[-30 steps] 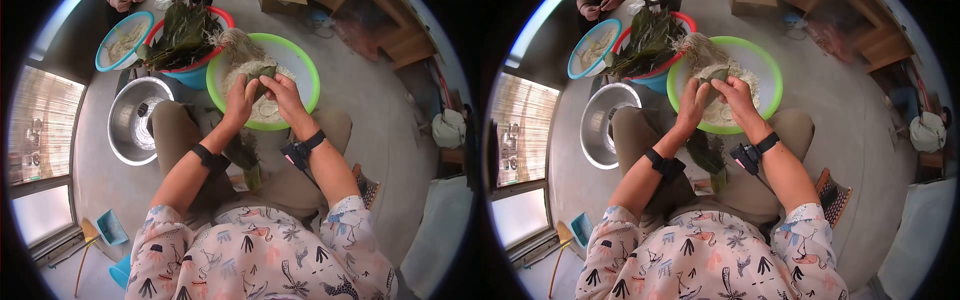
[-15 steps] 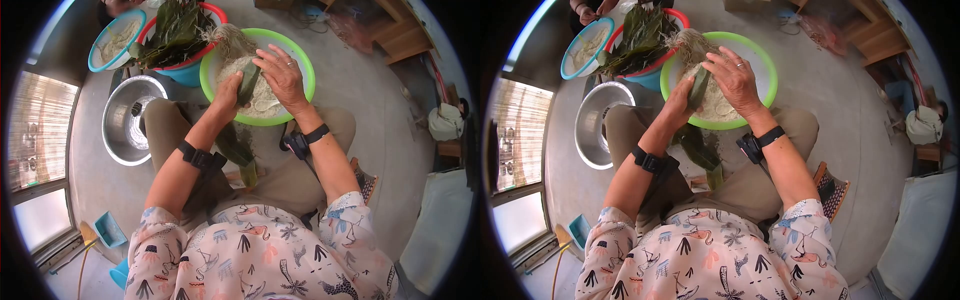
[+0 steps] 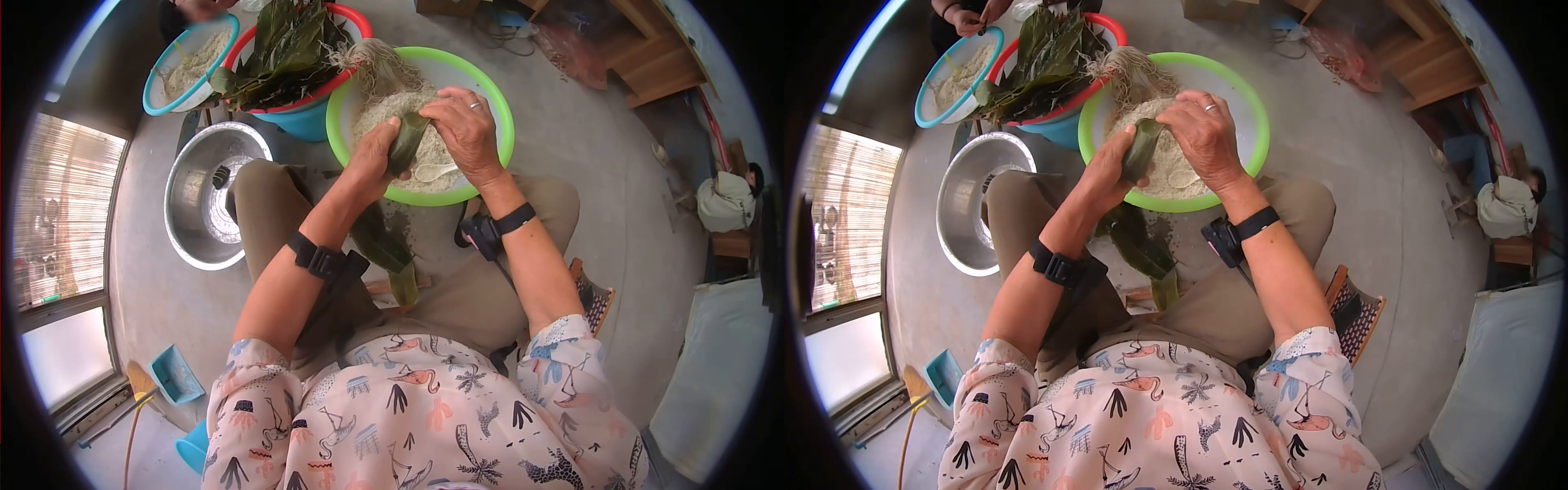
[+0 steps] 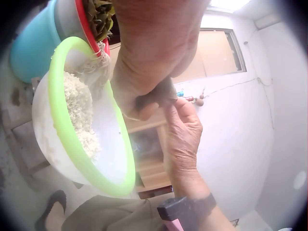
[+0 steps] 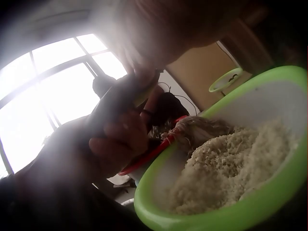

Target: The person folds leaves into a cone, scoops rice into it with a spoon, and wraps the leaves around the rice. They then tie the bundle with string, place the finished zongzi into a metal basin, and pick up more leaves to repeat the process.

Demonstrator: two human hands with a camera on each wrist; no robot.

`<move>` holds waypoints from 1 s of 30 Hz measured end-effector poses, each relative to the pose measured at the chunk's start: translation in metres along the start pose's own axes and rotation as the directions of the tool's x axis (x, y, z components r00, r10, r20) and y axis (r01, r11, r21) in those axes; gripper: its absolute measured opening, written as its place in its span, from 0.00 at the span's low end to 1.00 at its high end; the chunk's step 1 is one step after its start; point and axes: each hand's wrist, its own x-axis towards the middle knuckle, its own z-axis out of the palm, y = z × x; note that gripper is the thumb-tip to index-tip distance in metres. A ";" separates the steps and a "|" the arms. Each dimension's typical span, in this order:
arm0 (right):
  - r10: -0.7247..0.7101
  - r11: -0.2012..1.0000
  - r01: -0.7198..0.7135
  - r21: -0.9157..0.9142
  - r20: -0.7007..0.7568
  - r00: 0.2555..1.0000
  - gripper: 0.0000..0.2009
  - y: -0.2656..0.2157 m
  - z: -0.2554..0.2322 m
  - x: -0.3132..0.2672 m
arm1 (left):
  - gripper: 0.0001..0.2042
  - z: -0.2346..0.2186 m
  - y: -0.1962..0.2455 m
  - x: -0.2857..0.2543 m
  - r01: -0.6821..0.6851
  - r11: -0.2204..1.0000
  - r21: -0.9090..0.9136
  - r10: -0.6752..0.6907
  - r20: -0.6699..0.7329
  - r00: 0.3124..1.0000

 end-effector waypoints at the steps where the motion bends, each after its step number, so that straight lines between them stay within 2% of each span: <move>1: 0.021 1.000 -0.021 0.010 -0.006 1.000 0.10 0.000 0.001 -0.001 | 0.17 0.000 0.000 0.000 0.000 1.000 -0.001 0.000 0.000 1.000; 5: 0.080 0.996 -0.079 0.042 -0.020 0.997 0.08 -0.005 0.006 -0.006 | 0.17 0.000 -0.001 0.002 -0.057 0.998 -0.016 0.057 0.010 0.998; 7: 0.203 0.968 -0.200 0.152 -0.005 0.979 0.07 -0.011 0.009 -0.010 | 0.17 0.001 -0.002 0.002 -0.076 0.997 -0.019 0.076 -0.001 0.997; 8: 0.203 0.968 -0.200 0.151 -0.006 0.979 0.07 -0.014 0.011 -0.013 | 0.17 0.001 -0.002 0.003 -0.086 0.996 -0.029 0.085 -0.008 0.996; 10: 0.373 0.864 -0.378 0.333 0.081 0.924 0.06 -0.019 0.015 -0.017 | 0.17 0.000 -0.004 0.005 -0.093 0.995 -0.038 0.093 -0.014 0.996; 11: 0.376 0.863 -0.380 0.332 0.080 0.923 0.06 -0.021 0.017 -0.018 | 0.17 0.000 -0.005 0.006 -0.111 0.993 -0.040 0.110 -0.019 0.994; 13: 0.477 0.793 -0.482 0.374 0.112 0.872 0.05 -0.026 0.020 -0.022 | 0.17 0.001 -0.009 0.008 -0.122 0.992 -0.040 0.121 -0.022 0.992; 17: 0.520 0.758 -0.516 0.400 0.106 0.847 0.05 -0.029 0.026 -0.027 | 0.18 0.002 -0.014 0.012 -0.149 0.988 -0.035 0.145 -0.088 0.986; 19: 0.538 0.731 -0.572 0.372 0.202 0.818 0.07 -0.029 0.026 -0.029 | 0.18 0.003 -0.015 0.013 -0.139 0.990 -0.037 0.135 -0.107 0.985; 20: 0.541 0.729 -0.575 0.372 0.201 0.817 0.07 -0.029 0.026 -0.030 | 0.18 0.003 -0.014 0.014 -0.133 0.990 -0.038 0.128 -0.115 0.985; 22: 0.564 0.636 -0.612 0.470 0.258 0.784 0.05 -0.034 0.023 -0.027 | 0.17 0.000 -0.017 0.015 -0.121 0.992 -0.039 0.115 -0.125 0.985; 23: 0.568 0.632 -0.616 0.470 0.261 0.781 0.05 -0.034 0.024 -0.030 | 0.17 -0.003 -0.019 0.015 -0.118 0.992 -0.033 0.114 -0.118 0.986; 25: 0.477 0.704 -0.523 0.480 0.224 0.850 0.06 -0.030 0.028 -0.034 | 0.18 -0.005 -0.020 0.018 -0.116 0.993 -0.028 0.112 -0.112 0.987; 30: 0.498 0.653 -0.542 0.529 0.239 0.833 0.08 -0.034 0.031 -0.034 | 0.18 -0.003 -0.018 0.020 -0.113 0.991 -0.065 0.101 -0.168 0.981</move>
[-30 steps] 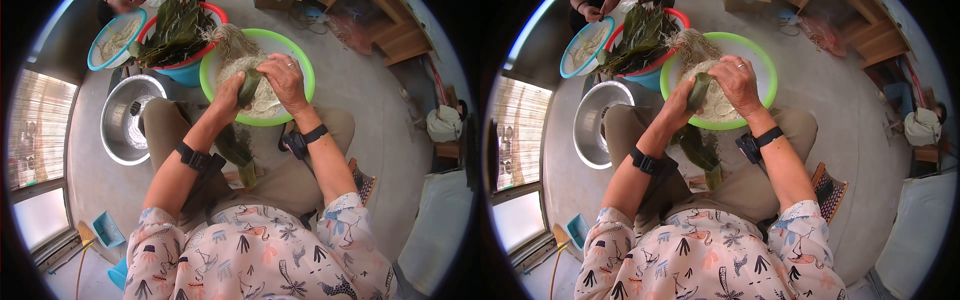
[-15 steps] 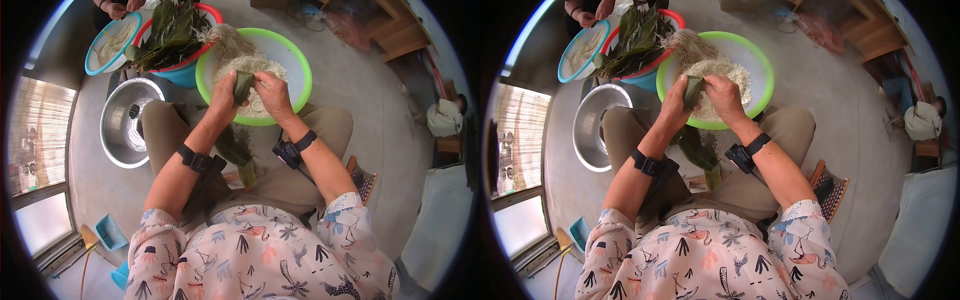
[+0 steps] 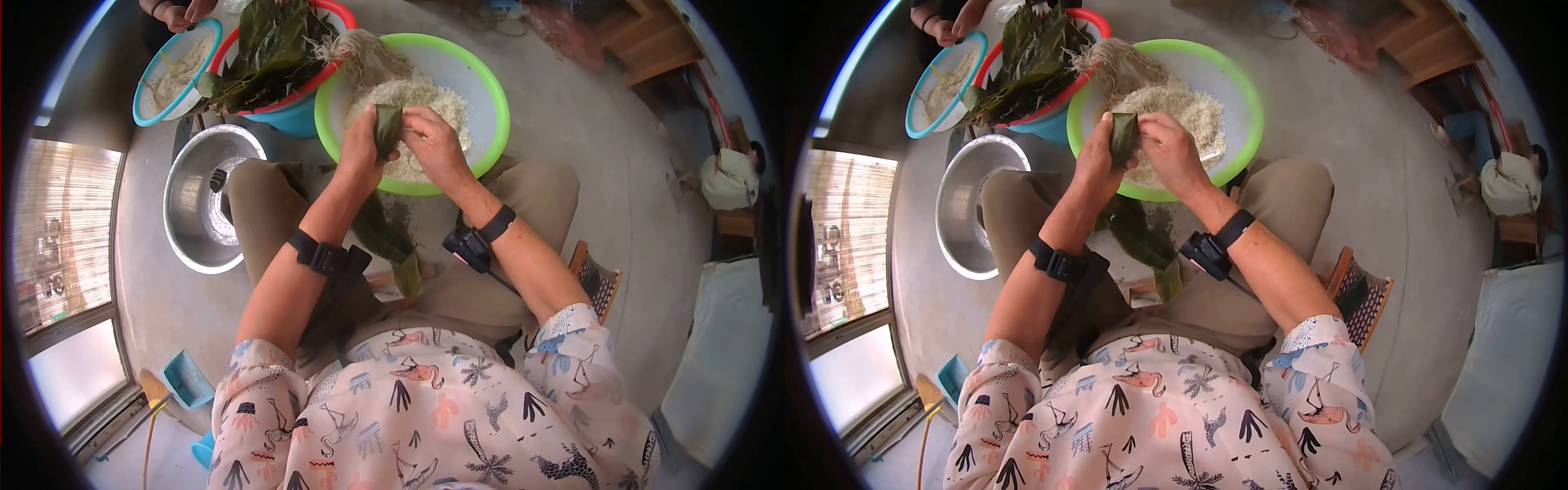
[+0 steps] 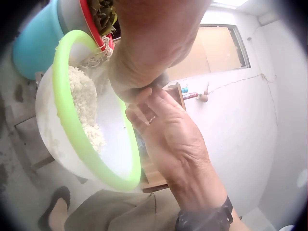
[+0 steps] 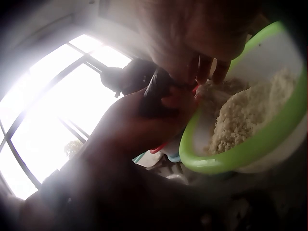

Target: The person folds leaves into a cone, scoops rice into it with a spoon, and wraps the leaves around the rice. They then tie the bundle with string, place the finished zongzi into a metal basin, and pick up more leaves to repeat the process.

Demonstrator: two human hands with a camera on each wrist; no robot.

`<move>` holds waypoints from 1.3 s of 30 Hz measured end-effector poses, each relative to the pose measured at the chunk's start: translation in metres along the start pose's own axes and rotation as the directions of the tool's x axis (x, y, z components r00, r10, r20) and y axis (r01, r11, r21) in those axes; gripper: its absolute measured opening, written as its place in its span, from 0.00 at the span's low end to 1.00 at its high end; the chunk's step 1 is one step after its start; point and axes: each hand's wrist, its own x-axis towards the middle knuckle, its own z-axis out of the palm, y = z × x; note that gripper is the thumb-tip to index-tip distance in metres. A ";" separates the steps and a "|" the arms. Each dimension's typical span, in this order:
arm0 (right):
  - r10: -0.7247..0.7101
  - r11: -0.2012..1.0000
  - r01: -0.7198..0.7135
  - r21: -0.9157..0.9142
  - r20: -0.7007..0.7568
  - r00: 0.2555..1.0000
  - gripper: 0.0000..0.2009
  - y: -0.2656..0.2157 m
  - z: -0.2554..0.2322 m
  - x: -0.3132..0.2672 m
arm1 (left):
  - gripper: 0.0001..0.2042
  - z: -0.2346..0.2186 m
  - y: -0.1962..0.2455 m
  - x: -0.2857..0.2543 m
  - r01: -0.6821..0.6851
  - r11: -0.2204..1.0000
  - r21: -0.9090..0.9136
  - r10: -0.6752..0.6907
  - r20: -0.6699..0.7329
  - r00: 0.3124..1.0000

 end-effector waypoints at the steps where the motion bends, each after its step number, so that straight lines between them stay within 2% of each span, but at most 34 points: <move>1: 0.005 1.000 -0.005 0.012 -0.002 1.000 0.08 -0.003 0.000 -0.001 | 0.18 -0.001 -0.001 -0.001 0.004 1.000 0.002 -0.004 -0.001 1.000; 5: -0.004 0.999 0.004 0.035 -0.007 1.000 0.08 0.004 0.003 0.000 | 0.20 -0.005 -0.002 0.004 -0.005 1.000 0.019 0.004 0.029 1.000; 9: -0.033 0.998 0.036 -0.055 0.061 0.998 0.10 0.010 0.002 -0.001 | 0.22 -0.009 -0.003 0.006 -0.002 0.997 0.073 0.000 0.028 1.000; 12: -0.031 0.997 0.036 -0.067 0.072 0.997 0.10 0.012 0.002 -0.001 | 0.19 -0.005 0.000 0.004 0.012 0.998 0.068 -0.012 -0.008 1.000; 15: -0.039 0.997 0.043 -0.067 0.056 0.998 0.10 0.010 0.004 -0.001 | 0.22 -0.009 -0.002 0.005 0.015 0.995 0.096 -0.015 0.002 1.000; 23: -0.030 0.996 0.035 -0.078 0.057 0.998 0.13 0.004 0.004 -0.003 | 0.20 -0.006 0.000 0.001 0.019 0.996 0.086 -0.019 -0.009 1.000; 26: -0.012 0.998 0.017 -0.060 0.073 0.997 0.14 0.001 0.003 -0.004 | 0.19 -0.007 -0.003 0.002 0.001 0.997 0.075 0.002 -0.034 0.999; 28: 0.103 0.991 -0.110 0.080 0.093 0.990 0.14 -0.008 0.001 -0.003 | 0.19 -0.007 -0.002 0.000 -0.008 0.998 0.064 0.011 -0.045 0.999; 29: 0.101 0.991 -0.108 0.077 0.094 0.990 0.14 -0.004 0.001 -0.002 | 0.19 -0.008 -0.001 -0.001 -0.002 0.998 0.067 0.005 -0.040 0.999; 31: 0.110 0.992 -0.116 0.054 0.096 0.989 0.13 0.004 0.000 0.004 | 0.19 -0.007 0.004 -0.005 -0.001 0.998 0.065 0.003 -0.035 0.999; 36: 0.111 0.992 -0.106 -0.066 0.076 0.991 0.10 0.028 -0.006 0.054 | 0.19 -0.004 0.023 -0.014 0.081 0.997 0.006 -0.079 -0.147 0.986; 38: 0.010 0.969 0.017 -0.246 0.110 0.994 0.08 0.037 0.001 0.077 | 0.19 -0.009 0.028 -0.014 0.090 0.996 -0.001 -0.090 -0.135 0.987; 39: 0.008 0.969 0.020 -0.245 0.114 0.993 0.08 0.047 0.008 0.089 | 0.20 -0.013 0.030 -0.014 0.101 0.995 -0.006 -0.101 -0.125 0.987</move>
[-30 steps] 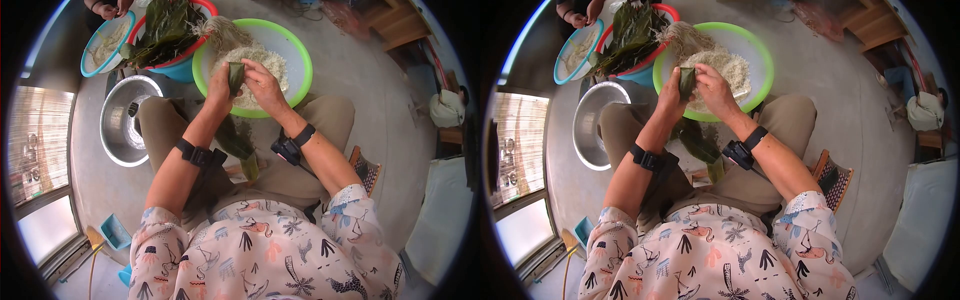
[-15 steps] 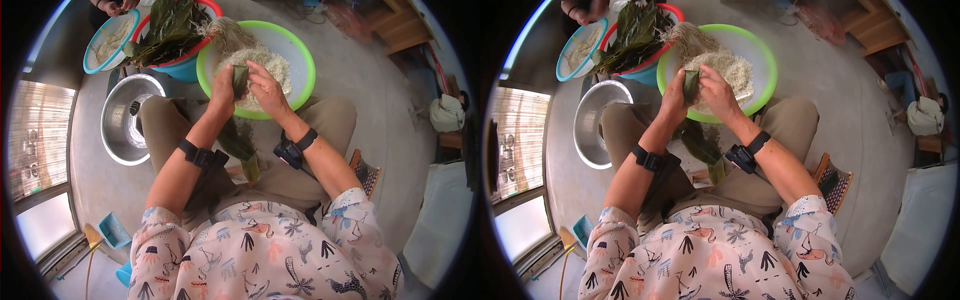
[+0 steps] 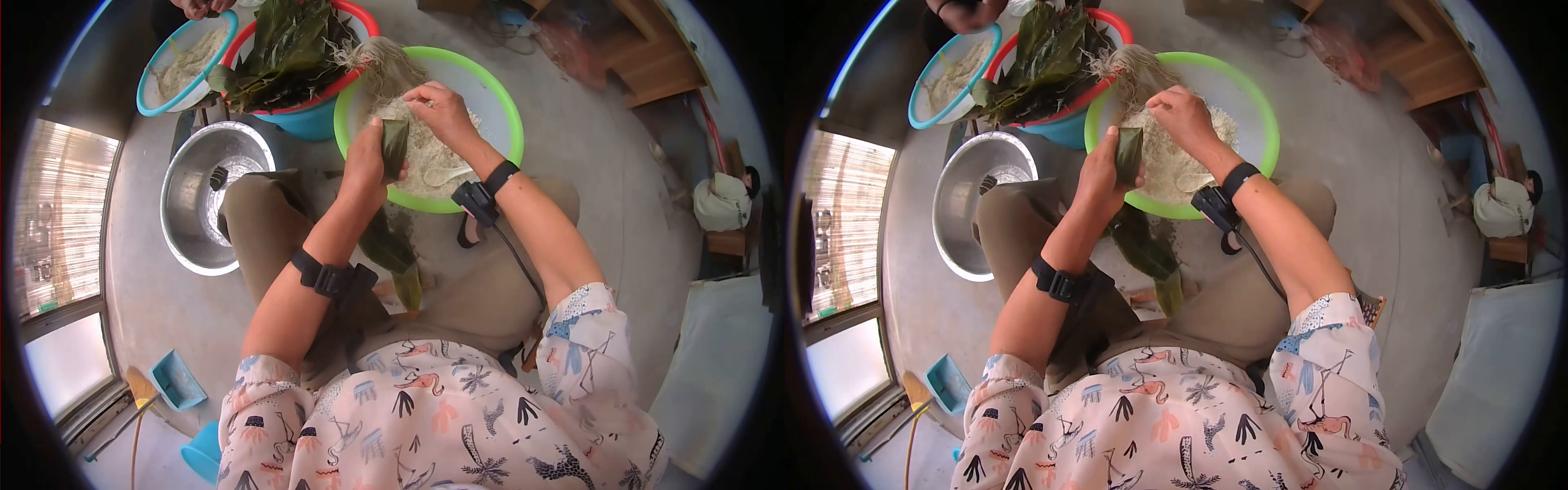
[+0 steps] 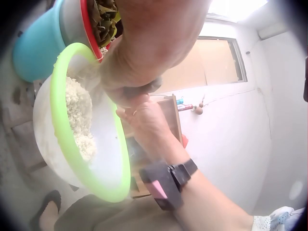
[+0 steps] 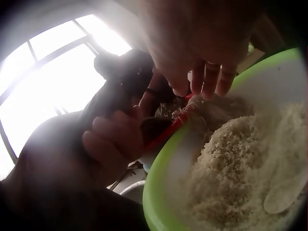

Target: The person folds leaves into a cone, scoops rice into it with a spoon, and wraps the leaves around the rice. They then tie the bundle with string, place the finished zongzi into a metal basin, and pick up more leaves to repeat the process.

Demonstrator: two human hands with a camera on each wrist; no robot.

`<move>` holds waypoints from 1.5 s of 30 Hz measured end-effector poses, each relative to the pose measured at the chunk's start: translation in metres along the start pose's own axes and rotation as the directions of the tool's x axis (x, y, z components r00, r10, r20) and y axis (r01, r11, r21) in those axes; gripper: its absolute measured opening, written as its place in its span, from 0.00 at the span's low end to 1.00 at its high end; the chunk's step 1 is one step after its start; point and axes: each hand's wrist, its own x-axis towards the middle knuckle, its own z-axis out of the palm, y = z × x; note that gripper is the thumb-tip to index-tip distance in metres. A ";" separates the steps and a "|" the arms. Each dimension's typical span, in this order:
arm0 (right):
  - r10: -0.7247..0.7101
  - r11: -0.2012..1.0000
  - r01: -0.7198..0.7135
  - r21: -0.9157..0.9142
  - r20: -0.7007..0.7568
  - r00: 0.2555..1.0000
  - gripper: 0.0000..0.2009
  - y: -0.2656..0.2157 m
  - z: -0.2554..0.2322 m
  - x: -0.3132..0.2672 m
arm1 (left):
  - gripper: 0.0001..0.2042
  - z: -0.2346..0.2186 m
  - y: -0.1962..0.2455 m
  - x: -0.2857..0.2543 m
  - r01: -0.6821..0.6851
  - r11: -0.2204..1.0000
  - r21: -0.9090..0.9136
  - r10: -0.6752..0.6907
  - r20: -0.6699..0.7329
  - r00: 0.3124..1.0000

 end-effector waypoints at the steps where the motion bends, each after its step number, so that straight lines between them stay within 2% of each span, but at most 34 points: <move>1: -0.016 0.997 0.018 -0.070 0.025 1.000 0.08 0.009 0.010 0.011 | 0.20 -0.003 0.001 0.000 -0.003 1.000 -0.003 0.003 -0.003 1.000; 3: -0.032 0.990 0.039 -0.136 0.055 0.998 0.07 0.020 0.027 0.025 | 0.20 -0.010 0.003 0.001 -0.008 1.000 -0.019 0.008 0.019 1.000; 5: -0.109 0.938 0.136 -0.320 0.101 0.989 0.06 0.022 0.043 0.035 | 0.20 -0.015 0.007 -0.001 -0.019 0.999 -0.043 0.021 0.028 0.999; 6: -0.109 0.939 0.136 -0.314 0.103 0.989 0.06 0.027 0.052 0.040 | 0.19 -0.017 0.010 -0.003 -0.029 0.997 -0.068 0.032 0.043 0.999; 8: -0.207 0.870 0.244 -0.429 0.132 0.969 0.04 0.037 0.067 0.048 | 0.19 -0.019 0.017 -0.006 -0.032 0.996 -0.084 0.035 0.030 0.999; 9: -0.206 0.872 0.244 -0.424 0.133 0.969 0.04 0.039 0.071 0.051 | 0.19 -0.020 0.020 -0.006 -0.035 0.994 -0.103 0.038 0.022 0.999; 11: -0.245 0.776 0.308 -0.551 0.187 0.951 0.05 0.043 0.079 0.055 | 0.18 -0.024 0.023 -0.003 -0.039 0.992 -0.119 0.040 0.009 0.999; 12: -0.243 0.778 0.308 -0.547 0.189 0.951 0.05 0.045 0.082 0.057 | 0.18 -0.025 0.024 -0.002 -0.045 0.990 -0.136 0.045 0.001 0.999; 14: -0.231 0.699 0.330 -0.634 0.236 0.944 0.05 0.050 0.086 0.060 | 0.18 -0.028 0.027 -0.002 -0.050 0.989 -0.142 0.049 -0.010 0.999; 15: -0.229 0.702 0.330 -0.631 0.239 0.944 0.05 0.051 0.087 0.060 | 0.18 -0.029 0.029 -0.003 -0.057 0.987 -0.149 0.055 -0.016 0.998; 18: -0.224 0.768 0.293 -0.569 0.191 0.956 0.03 0.051 0.081 0.061 | 0.19 -0.033 0.031 -0.003 -0.079 0.988 -0.135 0.078 -0.013 0.997; 20: -0.169 0.944 0.195 -0.268 0.116 0.979 0.02 0.050 0.068 0.062 | 0.20 -0.035 0.032 -0.002 -0.068 0.988 -0.140 0.065 -0.026 0.998; 21: -0.170 0.943 0.196 -0.271 0.115 0.979 0.02 0.047 0.059 0.062 | 0.20 -0.035 0.033 -0.001 -0.058 0.988 -0.143 0.053 -0.038 0.998; 23: -0.027 1.000 0.026 0.010 0.061 0.998 0.04 0.040 0.036 0.058 | 0.20 -0.036 0.032 -0.001 -0.075 0.987 -0.140 0.071 -0.031 0.997; 24: -0.027 1.000 0.027 0.003 0.055 0.998 0.04 0.037 0.024 0.055 | 0.20 -0.035 0.031 0.000 -0.092 0.986 -0.137 0.089 -0.027 0.996; 25: 0.105 0.969 -0.118 0.216 0.074 0.992 0.05 0.033 0.010 0.051 | 0.20 -0.035 0.029 0.000 -0.093 0.986 -0.138 0.092 -0.016 0.996; 26: 0.225 0.873 -0.254 0.416 0.119 0.967 0.06 0.028 -0.004 0.047 | 0.20 -0.034 0.028 0.000 -0.098 0.986 -0.132 0.096 -0.020 0.995; 27: 0.223 0.877 -0.247 0.412 0.108 0.969 0.06 0.019 -0.020 0.042 | 0.20 -0.034 0.026 0.001 -0.103 0.987 -0.125 0.101 -0.024 0.995; 29: 0.259 0.737 -0.284 0.613 0.131 0.957 0.07 0.003 -0.048 0.031 | 0.20 -0.036 0.021 0.004 -0.101 0.986 -0.131 0.101 -0.004 0.995; 32: 0.237 0.742 -0.228 0.630 0.071 0.969 0.07 0.004 -0.082 0.017 | 0.20 -0.034 0.015 0.007 -0.100 0.984 -0.147 0.104 0.022 0.994; 34: 0.229 0.742 -0.193 0.642 0.028 0.973 0.06 -0.003 -0.104 0.005 | 0.20 -0.029 0.013 0.007 -0.083 0.990 -0.117 0.081 -0.024 0.996; 36: 0.243 0.774 -0.075 0.629 -0.186 0.952 0.06 -0.009 -0.124 -0.007 | 0.20 -0.027 0.011 0.008 -0.074 0.991 -0.112 0.072 -0.021 0.997; 37: 0.240 0.776 -0.066 0.627 -0.196 0.951 0.06 -0.009 -0.136 -0.011 | 0.20 -0.026 0.010 0.008 -0.065 0.992 -0.111 0.062 -0.030 0.998; 39: 0.332 0.516 0.168 0.840 -0.377 0.865 0.07 -0.008 -0.160 -0.020 | 0.20 -0.024 0.007 0.007 -0.065 0.992 -0.110 0.063 -0.020 0.998; 40: 0.354 0.491 0.240 0.837 -0.444 0.823 0.07 -0.008 -0.169 -0.026 | 0.20 -0.024 0.004 0.010 -0.054 0.994 -0.096 0.052 -0.026 0.998; 41: 0.353 0.494 0.250 0.833 -0.455 0.818 0.07 -0.007 -0.175 -0.031 | 0.19 -0.023 0.002 0.011 -0.041 0.996 -0.082 0.039 -0.031 0.999; 43: 0.280 0.804 0.037 0.593 -0.433 0.857 0.07 -0.006 -0.183 -0.042 | 0.19 -0.016 0.002 0.008 -0.029 0.997 -0.078 0.029 -0.005 1.000; 44: 0.232 0.816 -0.005 0.578 -0.319 0.919 0.08 -0.004 -0.178 -0.048 | 0.19 -0.011 0.002 0.007 -0.019 0.997 -0.079 0.020 0.011 1.000; 45: 0.237 0.816 -0.003 0.578 -0.330 0.914 0.08 -0.011 -0.170 -0.053 | 0.19 -0.005 0.004 0.006 -0.015 0.997 -0.070 0.016 0.019 1.000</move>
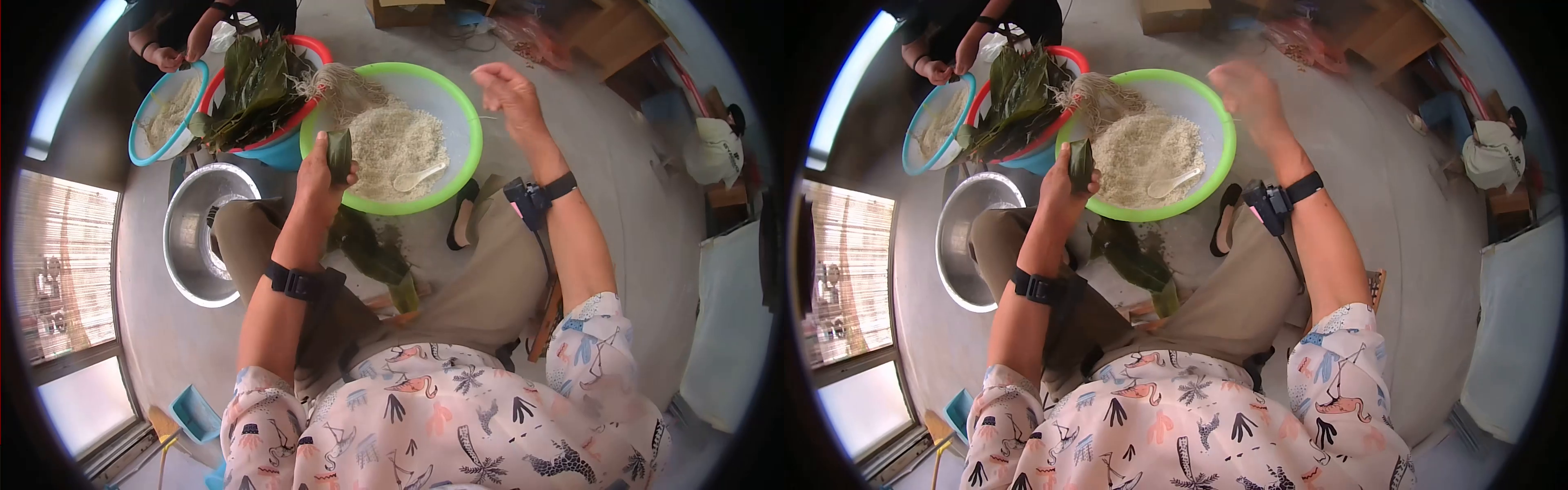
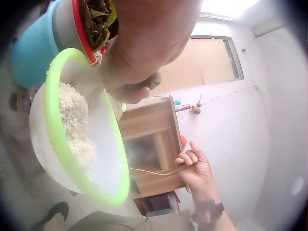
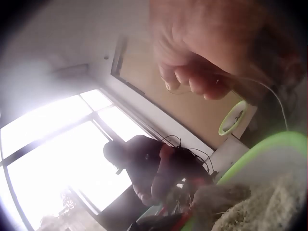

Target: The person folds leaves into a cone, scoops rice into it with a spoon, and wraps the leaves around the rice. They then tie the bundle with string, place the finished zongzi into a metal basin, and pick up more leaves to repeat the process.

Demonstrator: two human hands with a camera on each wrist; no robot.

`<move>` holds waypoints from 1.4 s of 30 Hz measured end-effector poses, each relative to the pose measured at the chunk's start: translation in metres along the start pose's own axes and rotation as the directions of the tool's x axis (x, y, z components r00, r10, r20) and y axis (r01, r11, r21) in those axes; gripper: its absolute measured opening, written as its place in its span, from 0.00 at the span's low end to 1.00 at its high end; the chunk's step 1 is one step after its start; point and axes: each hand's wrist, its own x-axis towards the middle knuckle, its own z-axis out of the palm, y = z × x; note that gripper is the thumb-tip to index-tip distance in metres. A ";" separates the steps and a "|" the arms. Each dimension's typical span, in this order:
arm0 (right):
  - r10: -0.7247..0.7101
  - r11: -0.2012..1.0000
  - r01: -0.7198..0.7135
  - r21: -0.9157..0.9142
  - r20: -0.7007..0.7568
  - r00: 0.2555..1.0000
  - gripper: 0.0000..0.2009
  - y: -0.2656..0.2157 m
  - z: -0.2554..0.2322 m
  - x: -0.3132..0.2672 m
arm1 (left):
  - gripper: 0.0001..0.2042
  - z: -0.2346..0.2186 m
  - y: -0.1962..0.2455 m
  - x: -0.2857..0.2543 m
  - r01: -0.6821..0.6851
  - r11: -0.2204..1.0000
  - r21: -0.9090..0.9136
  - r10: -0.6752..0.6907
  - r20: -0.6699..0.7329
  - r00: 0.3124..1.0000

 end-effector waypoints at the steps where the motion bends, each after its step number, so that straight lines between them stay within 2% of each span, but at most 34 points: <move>1: 0.120 0.991 -0.110 -0.079 0.131 0.984 0.07 -0.002 0.010 -0.009 | 0.19 0.007 0.003 -0.002 -0.010 1.000 0.003 0.010 0.025 1.000; 2: 0.247 0.964 -0.209 -0.167 0.253 0.936 0.06 -0.001 0.019 -0.016 | 0.19 0.012 0.007 -0.003 -0.021 1.000 0.005 0.021 0.045 0.999; 3: 0.249 0.964 -0.214 -0.157 0.252 0.935 0.06 0.004 0.026 -0.021 | 0.19 0.018 0.010 -0.005 -0.018 1.000 0.018 0.017 0.045 0.999; 5: 0.276 0.933 -0.163 -0.322 0.343 0.898 0.08 0.019 0.041 -0.032 | 0.19 0.031 0.014 -0.011 -0.047 0.997 0.068 0.043 0.060 0.997; 6: 0.278 0.936 -0.171 -0.308 0.347 0.896 0.08 0.029 0.050 -0.037 | 0.20 0.038 0.017 -0.015 -0.075 0.991 0.107 0.066 0.089 0.994; 9: 0.213 0.934 -0.056 -0.354 0.424 0.880 0.05 0.043 0.068 -0.048 | 0.20 0.043 0.019 -0.012 -0.067 0.980 0.188 0.057 0.058 0.997; 10: 0.213 0.935 -0.061 -0.350 0.418 0.883 0.05 0.040 0.072 -0.049 | 0.20 0.043 0.018 -0.007 -0.071 0.974 0.213 0.061 0.057 0.997; 12: 0.274 0.936 -0.121 -0.331 0.469 0.840 0.07 0.033 0.077 -0.052 | 0.20 0.043 0.016 -0.001 -0.066 0.972 0.226 0.057 0.049 0.997; 14: 0.247 0.943 -0.094 -0.320 0.481 0.841 0.06 0.032 0.080 -0.052 | 0.19 0.045 0.013 0.003 -0.063 0.969 0.238 0.056 0.036 0.998; 19: 0.158 0.946 0.031 -0.322 0.544 0.824 0.07 0.034 0.083 -0.053 | 0.17 0.045 -0.001 0.008 0.017 0.965 0.263 -0.028 0.038 0.999; 20: 0.163 0.947 0.023 -0.321 0.540 0.826 0.07 0.034 0.080 -0.052 | 0.17 0.044 -0.003 0.010 0.024 0.963 0.267 -0.035 0.036 0.999; 22: 0.129 0.953 0.052 -0.300 0.552 0.824 0.07 0.036 0.077 -0.051 | 0.17 0.039 -0.006 0.011 0.119 0.976 0.183 -0.137 0.093 0.986; 23: 0.175 0.951 0.011 -0.308 0.569 0.804 0.08 0.035 0.071 -0.049 | 0.17 0.037 -0.006 0.011 0.121 0.975 0.187 -0.140 0.092 0.986; 24: 0.175 0.952 0.010 -0.307 0.568 0.804 0.08 0.036 0.066 -0.047 | 0.17 0.035 -0.004 0.010 0.114 0.971 0.212 -0.134 0.085 0.987; 26: 0.219 0.917 0.061 -0.393 0.626 0.748 0.09 0.036 0.056 -0.044 | 0.17 0.030 -0.001 0.009 0.104 0.966 0.236 -0.125 0.076 0.989; 27: 0.256 0.913 0.026 -0.408 0.619 0.742 0.08 0.035 0.054 -0.044 | 0.17 0.026 0.001 0.009 0.061 0.952 0.301 -0.094 0.097 0.991; 31: 0.255 0.887 0.064 -0.458 0.599 0.759 0.06 0.029 0.048 -0.051 | 0.19 0.011 0.002 0.013 -0.056 0.873 0.485 -0.018 0.146 0.989; 32: 0.210 0.891 0.107 -0.441 0.610 0.764 0.05 0.030 0.049 -0.053 | 0.19 0.007 -0.001 0.015 -0.056 0.873 0.484 -0.017 0.145 0.989; 34: 0.166 0.893 0.149 -0.425 0.618 0.768 0.05 0.027 0.052 -0.058 | 0.21 0.005 -0.003 0.016 -0.183 0.760 0.623 0.077 0.194 0.978; 35: 0.105 0.877 0.227 -0.424 0.630 0.769 0.05 0.025 0.055 -0.060 | 0.21 0.004 -0.005 0.016 -0.183 0.761 0.622 0.077 0.193 0.978; 36: 0.046 0.855 0.303 -0.421 0.643 0.765 0.05 0.022 0.058 -0.061 | 0.22 0.006 -0.006 0.014 -0.211 0.653 0.728 0.100 0.194 0.976; 37: 0.047 0.856 0.302 -0.421 0.644 0.764 0.05 0.020 0.060 -0.062 | 0.24 0.008 -0.008 0.012 -0.232 0.528 0.817 0.122 0.197 0.973; 38: 0.017 0.835 0.344 -0.429 0.645 0.764 0.04 0.017 0.062 -0.063 | 0.24 0.011 -0.013 0.008 -0.229 0.529 0.818 0.121 0.194 0.973; 41: -0.034 0.802 0.415 -0.429 0.662 0.749 0.04 0.014 0.065 -0.061 | 0.23 0.008 -0.028 0.013 -0.372 0.159 0.914 0.268 0.323 0.908; 42: -0.054 0.789 0.447 -0.422 0.677 0.734 0.04 0.014 0.065 -0.059 | 0.23 0.012 -0.028 0.008 -0.371 0.157 0.915 0.264 0.323 0.909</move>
